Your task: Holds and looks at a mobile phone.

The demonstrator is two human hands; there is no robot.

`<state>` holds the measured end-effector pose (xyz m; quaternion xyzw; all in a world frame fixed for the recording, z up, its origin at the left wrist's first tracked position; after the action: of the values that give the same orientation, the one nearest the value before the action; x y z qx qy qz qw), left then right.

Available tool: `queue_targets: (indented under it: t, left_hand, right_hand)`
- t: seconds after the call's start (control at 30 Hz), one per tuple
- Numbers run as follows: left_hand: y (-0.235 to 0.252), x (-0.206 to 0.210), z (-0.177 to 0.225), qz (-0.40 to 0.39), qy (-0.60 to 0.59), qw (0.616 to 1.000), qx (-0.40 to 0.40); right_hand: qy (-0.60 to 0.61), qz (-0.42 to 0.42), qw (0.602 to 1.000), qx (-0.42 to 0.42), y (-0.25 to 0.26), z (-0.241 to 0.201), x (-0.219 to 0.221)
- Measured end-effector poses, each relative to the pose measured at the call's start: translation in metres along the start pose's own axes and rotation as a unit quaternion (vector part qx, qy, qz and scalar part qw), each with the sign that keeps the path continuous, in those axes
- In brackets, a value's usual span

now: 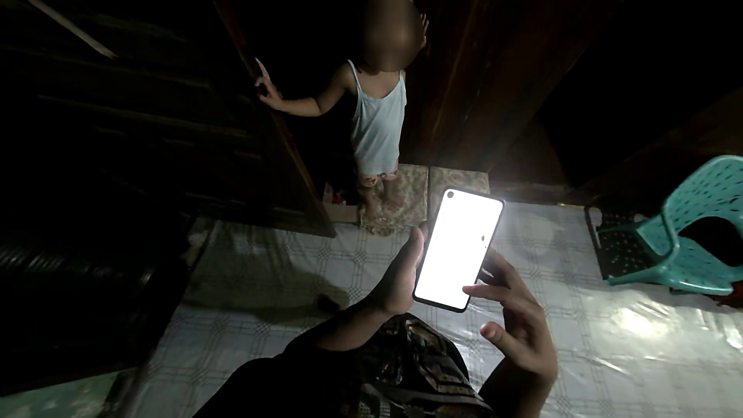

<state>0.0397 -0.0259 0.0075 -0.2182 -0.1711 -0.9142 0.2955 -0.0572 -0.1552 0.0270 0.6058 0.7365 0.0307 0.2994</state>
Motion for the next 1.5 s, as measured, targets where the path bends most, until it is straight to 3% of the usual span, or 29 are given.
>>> queue_targets:
  t: [1.5]
  left_hand:
    - [0.037,-0.007,-0.015,-0.018,-0.013,0.999,-0.023]
  right_hand:
    - [-0.023,0.03,0.998,0.045,0.006,0.023,-0.022]
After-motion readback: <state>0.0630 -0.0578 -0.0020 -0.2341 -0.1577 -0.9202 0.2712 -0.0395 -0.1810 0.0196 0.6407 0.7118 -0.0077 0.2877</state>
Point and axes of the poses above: each hand's wrist, its own y-axis towards the middle knuckle, its own x-axis out of the palm, z = x × y, the point moved 8 cm from there along y, towards the middle knuckle, and after that the axes turned 12 degrees about -z, right-handed, at the moved point
